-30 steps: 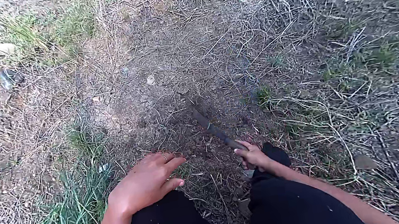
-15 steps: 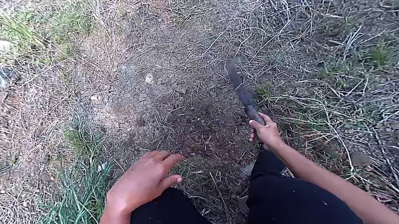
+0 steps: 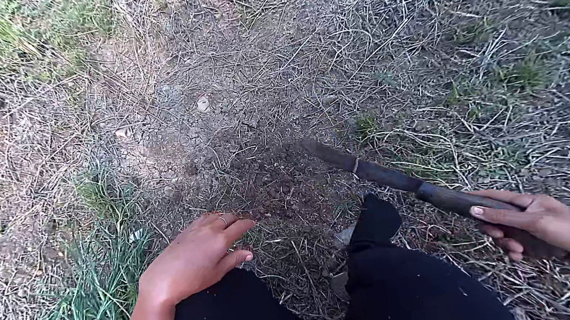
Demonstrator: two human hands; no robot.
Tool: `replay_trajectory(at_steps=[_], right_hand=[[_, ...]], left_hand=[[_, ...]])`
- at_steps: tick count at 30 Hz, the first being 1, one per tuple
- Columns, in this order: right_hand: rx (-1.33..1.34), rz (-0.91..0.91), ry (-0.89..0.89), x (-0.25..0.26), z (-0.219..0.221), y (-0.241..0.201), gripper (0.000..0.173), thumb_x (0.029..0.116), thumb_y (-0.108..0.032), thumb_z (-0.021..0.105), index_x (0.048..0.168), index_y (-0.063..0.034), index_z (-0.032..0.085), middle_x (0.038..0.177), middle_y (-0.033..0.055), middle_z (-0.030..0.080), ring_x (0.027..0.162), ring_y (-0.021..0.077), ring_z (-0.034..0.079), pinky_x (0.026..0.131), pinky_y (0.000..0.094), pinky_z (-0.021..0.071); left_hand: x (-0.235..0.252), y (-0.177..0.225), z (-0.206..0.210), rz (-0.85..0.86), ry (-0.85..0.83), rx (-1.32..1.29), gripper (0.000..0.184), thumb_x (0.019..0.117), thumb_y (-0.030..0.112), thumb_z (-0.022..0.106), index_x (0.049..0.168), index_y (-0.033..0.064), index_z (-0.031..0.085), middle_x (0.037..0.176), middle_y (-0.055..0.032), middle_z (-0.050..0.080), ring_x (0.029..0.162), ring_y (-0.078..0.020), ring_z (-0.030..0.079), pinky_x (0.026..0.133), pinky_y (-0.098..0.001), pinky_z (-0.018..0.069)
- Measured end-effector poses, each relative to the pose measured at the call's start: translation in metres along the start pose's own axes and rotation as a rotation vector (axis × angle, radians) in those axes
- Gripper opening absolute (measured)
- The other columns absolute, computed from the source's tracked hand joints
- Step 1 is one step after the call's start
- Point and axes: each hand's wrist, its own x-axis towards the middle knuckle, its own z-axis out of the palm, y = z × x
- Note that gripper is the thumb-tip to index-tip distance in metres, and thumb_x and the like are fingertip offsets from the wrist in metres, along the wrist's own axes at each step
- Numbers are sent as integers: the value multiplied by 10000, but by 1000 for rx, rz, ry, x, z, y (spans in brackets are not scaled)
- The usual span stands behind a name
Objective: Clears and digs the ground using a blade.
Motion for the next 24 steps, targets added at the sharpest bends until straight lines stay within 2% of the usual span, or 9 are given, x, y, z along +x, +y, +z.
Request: replay_trajectory(at_steps=[5, 9, 11, 12, 14, 16, 19, 22, 24], right_hand=[[183, 247, -31, 113, 62, 16, 288, 1128, -297, 403, 1354, -140, 491, 649, -25, 472, 465, 75, 495, 446, 232, 483], [7, 186, -8, 165, 134, 52, 483, 1092, -301, 531, 1522, -112, 418, 745, 51, 522, 501, 137, 527, 494, 311, 515], [-379, 64, -24, 151, 142, 49, 535, 1079, -298, 551, 1553, -99, 403, 942, 161, 643, 696, 234, 650, 674, 402, 574], [-580, 4, -48, 143, 145, 36, 581, 1065, -273, 563, 1585, -99, 370, 1140, 258, 675, 939, 362, 702, 863, 523, 563], [-818, -56, -104, 124, 146, 17, 677, 1038, -250, 578, 1628, -105, 282, 1286, 346, 622, 1200, 514, 615, 1029, 658, 456], [-776, -95, -94, 102, 127, 0, 630, 1026, -250, 621, 1586, -93, 381, 1236, 323, 649, 1104, 482, 656, 978, 638, 488], [-446, -108, -31, 53, 83, -19, 445, 1015, -184, 668, 1414, -36, 539, 848, 120, 639, 576, 150, 583, 568, 328, 531], [-250, -214, -11, -15, 48, -35, 419, 968, -87, 605, 1381, -33, 560, 729, -4, 627, 510, 31, 572, 485, 192, 506], [-197, -232, 8, -47, 24, -42, 496, 926, -127, 574, 1419, -78, 552, 781, 31, 691, 583, 100, 670, 524, 251, 580]], left_hand=[[1, -1, -2, -17, -55, -17, 482, 1053, 420, 522, 1391, 89, 612, 1262, -186, 681, 1202, -364, 647, 1037, -556, 489], [3, 2, -5, -67, -67, -12, 493, 1048, 420, 537, 1390, 74, 615, 1259, -203, 678, 1193, -382, 646, 1032, -573, 486], [7, 4, -2, -66, -96, -28, 496, 1050, 415, 542, 1398, 67, 608, 1270, -215, 672, 1197, -388, 643, 1035, -575, 481], [10, 4, -4, -68, -105, -23, 495, 1050, 409, 545, 1401, 64, 605, 1275, -219, 668, 1202, -392, 640, 1038, -577, 477], [16, 6, -4, -86, -138, -13, 489, 1054, 396, 549, 1410, 64, 596, 1270, -229, 665, 1203, -398, 635, 1048, -580, 465], [20, 7, -4, -105, -168, 2, 486, 1059, 392, 544, 1423, 73, 586, 1282, -229, 657, 1222, -394, 624, 1067, -572, 452], [23, 5, -2, -89, -159, -8, 476, 1059, 384, 545, 1419, 75, 590, 1276, -221, 662, 1215, -391, 629, 1057, -576, 460], [20, -2, 0, -58, -120, -25, 474, 1058, 398, 537, 1409, 85, 603, 1258, -207, 676, 1192, -380, 645, 1038, -576, 476], [17, -6, 0, -52, -111, -31, 475, 1057, 410, 534, 1403, 92, 609, 1259, -196, 679, 1193, -366, 647, 1041, -569, 476]])
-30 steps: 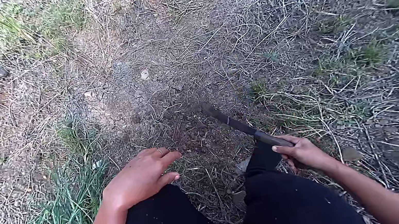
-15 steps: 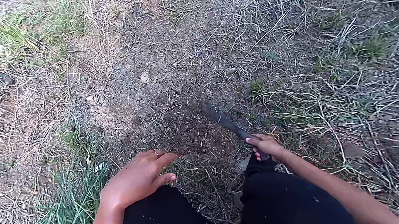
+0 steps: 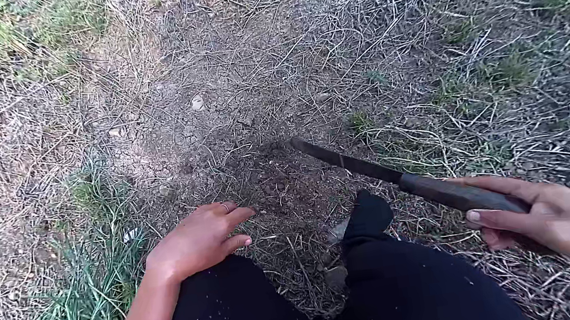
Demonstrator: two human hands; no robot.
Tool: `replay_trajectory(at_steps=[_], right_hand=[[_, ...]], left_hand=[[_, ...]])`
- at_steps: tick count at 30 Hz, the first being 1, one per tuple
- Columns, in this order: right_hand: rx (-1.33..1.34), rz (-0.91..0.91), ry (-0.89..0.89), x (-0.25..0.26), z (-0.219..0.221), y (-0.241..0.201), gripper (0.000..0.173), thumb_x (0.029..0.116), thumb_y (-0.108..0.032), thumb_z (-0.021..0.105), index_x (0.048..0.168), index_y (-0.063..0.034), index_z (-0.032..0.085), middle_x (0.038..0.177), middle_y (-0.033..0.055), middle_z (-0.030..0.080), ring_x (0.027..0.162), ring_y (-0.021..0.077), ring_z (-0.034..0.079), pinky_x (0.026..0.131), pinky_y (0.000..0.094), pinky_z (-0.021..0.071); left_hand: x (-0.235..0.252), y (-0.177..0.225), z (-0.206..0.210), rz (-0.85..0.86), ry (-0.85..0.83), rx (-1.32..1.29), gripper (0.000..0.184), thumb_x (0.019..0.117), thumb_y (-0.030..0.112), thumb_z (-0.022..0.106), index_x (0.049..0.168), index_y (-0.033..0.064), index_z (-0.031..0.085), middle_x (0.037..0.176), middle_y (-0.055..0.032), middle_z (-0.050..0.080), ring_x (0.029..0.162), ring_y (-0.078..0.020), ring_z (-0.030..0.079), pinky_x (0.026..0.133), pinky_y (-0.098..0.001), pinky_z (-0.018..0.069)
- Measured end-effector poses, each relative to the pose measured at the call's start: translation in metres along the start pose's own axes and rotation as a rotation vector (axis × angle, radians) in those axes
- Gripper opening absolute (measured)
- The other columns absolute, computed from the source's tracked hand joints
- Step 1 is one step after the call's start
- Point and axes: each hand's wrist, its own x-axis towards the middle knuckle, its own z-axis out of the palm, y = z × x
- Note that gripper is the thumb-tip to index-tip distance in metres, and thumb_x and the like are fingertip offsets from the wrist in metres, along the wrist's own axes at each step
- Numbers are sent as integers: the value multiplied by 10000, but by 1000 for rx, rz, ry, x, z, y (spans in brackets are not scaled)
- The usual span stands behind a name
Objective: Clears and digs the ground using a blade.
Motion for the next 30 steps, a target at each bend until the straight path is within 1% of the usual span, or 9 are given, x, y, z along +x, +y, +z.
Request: replay_trajectory(at_steps=[5, 9, 12, 14, 17, 19, 22, 26, 30], right_hand=[[126, 228, 38, 45, -9, 20, 427, 1095, -118, 453, 1522, -100, 445, 757, 64, 609, 483, 103, 572, 420, 236, 503], [318, 419, 79, 158, 77, 119, 373, 1103, -273, 499, 1420, -79, 482, 716, 8, 524, 494, 92, 510, 465, 259, 483], [305, 349, 76, 165, 139, 129, 413, 1085, -240, 544, 1437, -37, 472, 705, 13, 530, 482, 90, 526, 473, 262, 500], [-58, 265, 11, 158, 139, 117, 455, 1074, -239, 562, 1473, -46, 458, 826, 84, 603, 590, 141, 602, 581, 309, 552], [-495, 113, -87, 143, 114, 67, 612, 1015, -238, 636, 1563, -74, 419, 1220, 330, 660, 1114, 495, 655, 988, 668, 472], [-423, 66, -46, 118, 87, 42, 537, 1010, -219, 667, 1500, -69, 508, 1109, 287, 686, 926, 413, 688, 861, 600, 535], [-140, 55, 6, 67, 39, 18, 440, 1031, -119, 618, 1455, -54, 520, 745, 71, 601, 500, 94, 538, 484, 275, 501], [154, 76, 75, 9, -2, 1, 464, 1026, -63, 486, 1489, -96, 482, 664, 9, 567, 439, 67, 551, 390, 220, 501], [303, 293, 111, 61, 14, 15, 407, 1113, -140, 411, 1520, -141, 429, 708, 20, 532, 462, 68, 528, 405, 211, 479]], left_hand=[[-4, -4, -1, 34, 0, -25, 488, 1054, 422, 531, 1403, 89, 608, 1299, -200, 667, 1235, -381, 631, 1046, -586, 473], [-5, 0, -2, 22, 2, -35, 477, 1055, 414, 535, 1399, 93, 609, 1267, -201, 674, 1195, -381, 643, 1024, -584, 483], [-5, 3, -6, -16, 28, -12, 469, 1052, 396, 550, 1388, 76, 619, 1242, -213, 679, 1172, -390, 650, 1019, -587, 482], [-6, 2, -1, -24, -2, -25, 485, 1055, 412, 537, 1405, 83, 609, 1270, -204, 675, 1194, -379, 646, 1031, -581, 478], [-1, 0, -3, -58, -40, -26, 484, 1058, 400, 542, 1414, 78, 600, 1268, -216, 670, 1192, -392, 640, 1032, -587, 472], [2, 2, -3, -81, -41, 5, 466, 1059, 382, 548, 1403, 73, 605, 1265, -215, 669, 1195, -391, 637, 1036, -584, 471], [4, 3, -1, -47, -21, 19, 453, 1056, 378, 553, 1394, 83, 615, 1252, -207, 676, 1194, -385, 640, 1038, -588, 469], [0, -2, 2, 51, 12, -9, 473, 1051, 430, 531, 1394, 117, 620, 1255, -174, 686, 1189, -360, 651, 1018, -571, 495], [-1, -5, 1, 59, 25, -20, 489, 1053, 438, 519, 1393, 99, 618, 1263, -178, 684, 1204, -353, 648, 1032, -561, 488]])
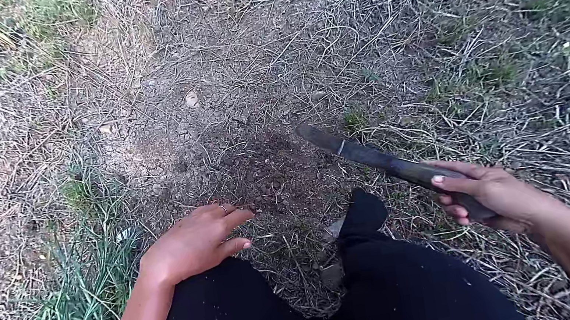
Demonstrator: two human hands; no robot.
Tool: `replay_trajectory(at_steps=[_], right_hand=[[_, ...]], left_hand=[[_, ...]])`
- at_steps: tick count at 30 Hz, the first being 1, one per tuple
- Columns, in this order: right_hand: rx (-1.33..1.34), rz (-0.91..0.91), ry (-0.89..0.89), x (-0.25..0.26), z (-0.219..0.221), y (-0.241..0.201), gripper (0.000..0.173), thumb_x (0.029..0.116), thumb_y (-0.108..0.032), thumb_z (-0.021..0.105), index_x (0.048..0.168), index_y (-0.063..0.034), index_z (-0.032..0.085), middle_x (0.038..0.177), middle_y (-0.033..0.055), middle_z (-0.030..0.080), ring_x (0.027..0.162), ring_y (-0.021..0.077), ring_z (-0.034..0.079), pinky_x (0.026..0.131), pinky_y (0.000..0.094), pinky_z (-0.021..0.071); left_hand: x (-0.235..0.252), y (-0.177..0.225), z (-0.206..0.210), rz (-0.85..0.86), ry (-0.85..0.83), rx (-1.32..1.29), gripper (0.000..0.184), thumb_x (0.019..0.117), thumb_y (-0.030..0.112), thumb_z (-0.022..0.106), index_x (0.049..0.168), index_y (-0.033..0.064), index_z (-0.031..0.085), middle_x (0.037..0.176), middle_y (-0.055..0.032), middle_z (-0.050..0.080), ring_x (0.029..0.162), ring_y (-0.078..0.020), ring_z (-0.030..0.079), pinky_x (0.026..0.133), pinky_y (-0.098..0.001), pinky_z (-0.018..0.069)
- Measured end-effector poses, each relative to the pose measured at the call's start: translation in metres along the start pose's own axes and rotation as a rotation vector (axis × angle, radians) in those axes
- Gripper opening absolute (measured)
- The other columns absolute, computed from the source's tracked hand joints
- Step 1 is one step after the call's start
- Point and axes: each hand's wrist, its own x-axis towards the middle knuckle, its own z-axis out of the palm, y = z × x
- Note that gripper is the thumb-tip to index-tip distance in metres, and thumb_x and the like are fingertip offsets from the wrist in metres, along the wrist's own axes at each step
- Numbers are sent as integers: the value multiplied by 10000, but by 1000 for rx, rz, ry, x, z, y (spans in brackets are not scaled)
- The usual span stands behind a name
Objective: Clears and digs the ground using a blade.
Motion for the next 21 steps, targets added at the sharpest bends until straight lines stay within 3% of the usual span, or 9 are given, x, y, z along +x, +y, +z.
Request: replay_trajectory(at_steps=[4, 8, 10, 11, 13, 15, 16, 18, 21], right_hand=[[99, 163, 8, 139, 76, 72, 446, 1100, -289, 498, 1526, -191, 408, 734, 21, 498, 502, 109, 499, 469, 278, 479], [-174, 23, -5, 139, 119, 112, 538, 1070, -230, 568, 1557, -100, 379, 846, 106, 597, 567, 165, 590, 549, 337, 549], [-516, -80, -46, 124, 127, 90, 610, 1028, -182, 597, 1579, -84, 353, 1114, 255, 666, 835, 330, 703, 787, 495, 584], [-659, -123, -75, 113, 125, 77, 651, 1014, -171, 606, 1594, -75, 327, 1198, 308, 655, 1002, 419, 697, 913, 571, 544], [-822, -197, -103, 90, 107, 49, 676, 1009, -174, 624, 1604, -64, 322, 1233, 358, 638, 1149, 525, 630, 1014, 665, 455], [-764, -252, -84, 58, 72, 28, 606, 999, -164, 670, 1553, -81, 438, 1139, 320, 675, 968, 460, 684, 889, 631, 524], [-698, -259, -81, 36, 53, 20, 566, 1001, -163, 679, 1526, -103, 475, 1048, 255, 685, 782, 337, 681, 741, 529, 569], [-541, -278, -106, -17, 19, 8, 550, 999, -122, 657, 1520, -145, 482, 863, 121, 644, 531, 136, 560, 500, 333, 515], [-377, -270, -83, -90, -15, -8, 553, 938, -143, 580, 1487, -179, 525, 701, -2, 601, 437, 67, 541, 392, 249, 497]], left_hand=[[-2, 7, 0, -36, 1, -18, 489, 1057, 431, 521, 1403, 97, 609, 1285, -187, 672, 1214, -361, 640, 1040, -571, 478], [-6, 8, 1, -79, 32, 17, 481, 1049, 424, 535, 1391, 99, 623, 1246, -188, 686, 1183, -361, 654, 1023, -570, 489], [-5, 10, 0, -129, -20, 19, 491, 1056, 421, 531, 1411, 89, 605, 1285, -198, 670, 1219, -373, 634, 1052, -580, 465], [-3, 11, 0, -150, -42, 25, 487, 1057, 413, 536, 1415, 87, 600, 1290, -204, 666, 1225, -378, 629, 1057, -582, 458], [-1, 13, 1, -147, -70, 36, 479, 1058, 396, 543, 1415, 80, 598, 1296, -218, 659, 1240, -392, 619, 1070, -587, 446], [-2, 12, 5, -30, -80, -12, 470, 1053, 382, 551, 1402, 73, 607, 1308, -213, 659, 1255, -389, 612, 1075, -580, 450], [-5, 12, 8, 67, -84, -71, 462, 1049, 380, 555, 1392, 75, 614, 1306, -203, 662, 1250, -380, 616, 1066, -573, 460], [-13, 11, 13, 253, -106, -204, 472, 1045, 424, 529, 1387, 112, 621, 1321, -154, 664, 1259, -329, 615, 1060, -533, 480], [-26, 9, 21, 365, -58, -281, 492, 1050, 491, 486, 1367, 144, 633, 1233, -90, 709, 1184, -256, 655, 1040, -473, 506]])
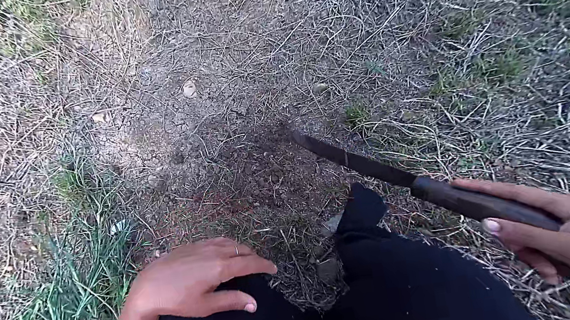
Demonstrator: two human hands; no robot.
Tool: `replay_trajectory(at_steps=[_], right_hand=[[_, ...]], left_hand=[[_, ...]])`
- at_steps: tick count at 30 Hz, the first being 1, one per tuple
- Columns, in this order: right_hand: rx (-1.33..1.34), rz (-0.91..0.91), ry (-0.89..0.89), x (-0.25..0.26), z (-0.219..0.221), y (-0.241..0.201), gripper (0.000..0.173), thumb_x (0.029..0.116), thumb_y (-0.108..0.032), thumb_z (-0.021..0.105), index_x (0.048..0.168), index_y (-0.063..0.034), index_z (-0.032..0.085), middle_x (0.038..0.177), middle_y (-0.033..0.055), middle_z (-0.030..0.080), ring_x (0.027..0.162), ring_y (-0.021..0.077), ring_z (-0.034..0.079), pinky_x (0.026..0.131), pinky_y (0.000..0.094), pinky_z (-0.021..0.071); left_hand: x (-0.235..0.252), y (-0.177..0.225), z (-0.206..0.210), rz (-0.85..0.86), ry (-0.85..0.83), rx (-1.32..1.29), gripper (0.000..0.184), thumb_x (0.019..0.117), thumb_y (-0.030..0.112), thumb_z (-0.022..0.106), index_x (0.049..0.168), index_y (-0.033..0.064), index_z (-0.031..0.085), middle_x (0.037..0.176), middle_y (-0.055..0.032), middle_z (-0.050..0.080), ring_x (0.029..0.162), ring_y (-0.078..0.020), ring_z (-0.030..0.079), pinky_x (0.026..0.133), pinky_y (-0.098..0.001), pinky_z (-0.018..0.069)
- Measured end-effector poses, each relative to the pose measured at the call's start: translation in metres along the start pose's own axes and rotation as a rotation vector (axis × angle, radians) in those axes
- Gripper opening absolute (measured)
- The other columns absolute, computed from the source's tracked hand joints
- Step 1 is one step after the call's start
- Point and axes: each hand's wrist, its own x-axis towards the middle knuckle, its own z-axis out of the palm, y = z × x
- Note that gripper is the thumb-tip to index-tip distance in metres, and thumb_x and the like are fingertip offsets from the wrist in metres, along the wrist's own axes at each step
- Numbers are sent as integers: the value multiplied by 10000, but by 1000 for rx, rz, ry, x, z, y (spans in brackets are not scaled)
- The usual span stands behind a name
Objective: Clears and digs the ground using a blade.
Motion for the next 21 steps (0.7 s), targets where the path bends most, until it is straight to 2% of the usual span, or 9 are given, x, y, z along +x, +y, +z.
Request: replay_trajectory(at_steps=[4, 8, 11, 13, 14, 16, 18, 19, 21], right_hand=[[215, 176, 52, 13, -10, 1, 474, 1032, -108, 488, 1504, -154, 487, 695, 17, 591, 446, 85, 570, 383, 248, 519], [333, 437, 82, 144, 66, 58, 465, 1113, -235, 469, 1568, -221, 373, 747, 30, 505, 495, 103, 504, 447, 266, 476], [158, 337, 75, 173, 124, 109, 536, 1083, -249, 551, 1576, -143, 370, 829, 72, 583, 544, 119, 554, 519, 289, 515], [-143, 242, 46, 162, 140, 113, 583, 1037, -215, 617, 1563, -98, 397, 1073, 205, 669, 781, 261, 666, 741, 432, 561], [-317, 205, -11, 159, 137, 96, 635, 1024, -201, 628, 1590, -96, 360, 1208, 290, 662, 996, 398, 696, 905, 554, 541], [-580, 113, -137, 147, 122, 64, 693, 1025, -203, 612, 1625, -85, 285, 1273, 372, 619, 1178, 552, 614, 1011, 691, 451], [-514, 21, -86, 127, 87, 44, 625, 1001, -179, 668, 1567, -81, 422, 1137, 344, 671, 998, 508, 668, 906, 668, 496], [-431, 1, -41, 112, 66, 36, 569, 989, -167, 692, 1517, -91, 493, 1017, 266, 693, 795, 374, 678, 759, 564, 550], [-209, -7, -16, 73, 28, 21, 515, 990, -109, 662, 1482, -94, 511, 774, 83, 629, 504, 113, 553, 480, 297, 505]], left_hand=[[-1, -2, -3, -64, 28, 43, 493, 1034, 444, 533, 1382, 104, 609, 1108, -103, 719, 1036, -274, 677, 956, -504, 523], [1, 1, -2, -70, 54, 85, 491, 1031, 429, 546, 1384, 93, 612, 1097, -102, 728, 1027, -273, 689, 976, -504, 522], [1, 5, -1, -85, 84, 118, 486, 1025, 400, 562, 1379, 72, 615, 1095, -111, 737, 1011, -281, 700, 963, -506, 524], [0, 6, 0, -113, 78, 96, 484, 1025, 383, 572, 1386, 61, 606, 1090, -120, 733, 1010, -285, 701, 956, -513, 528], [1, 6, -2, -128, 79, 86, 484, 1022, 370, 582, 1391, 58, 604, 1086, -125, 732, 1002, -286, 699, 949, -514, 527], [1, 6, -1, -155, 67, 73, 482, 1018, 359, 594, 1398, 61, 602, 1079, -123, 732, 999, -282, 697, 950, -513, 525], [2, 5, -2, -161, 58, 68, 485, 1019, 366, 593, 1401, 67, 599, 1083, -118, 730, 1003, -274, 696, 951, -506, 526], [2, 5, -3, -162, 56, 62, 490, 1021, 372, 590, 1406, 70, 595, 1091, -119, 729, 1009, -275, 695, 955, -512, 524], [1, 3, -3, -156, 69, 56, 495, 1020, 381, 589, 1408, 74, 593, 1103, -122, 726, 1012, -281, 693, 950, -523, 525]])
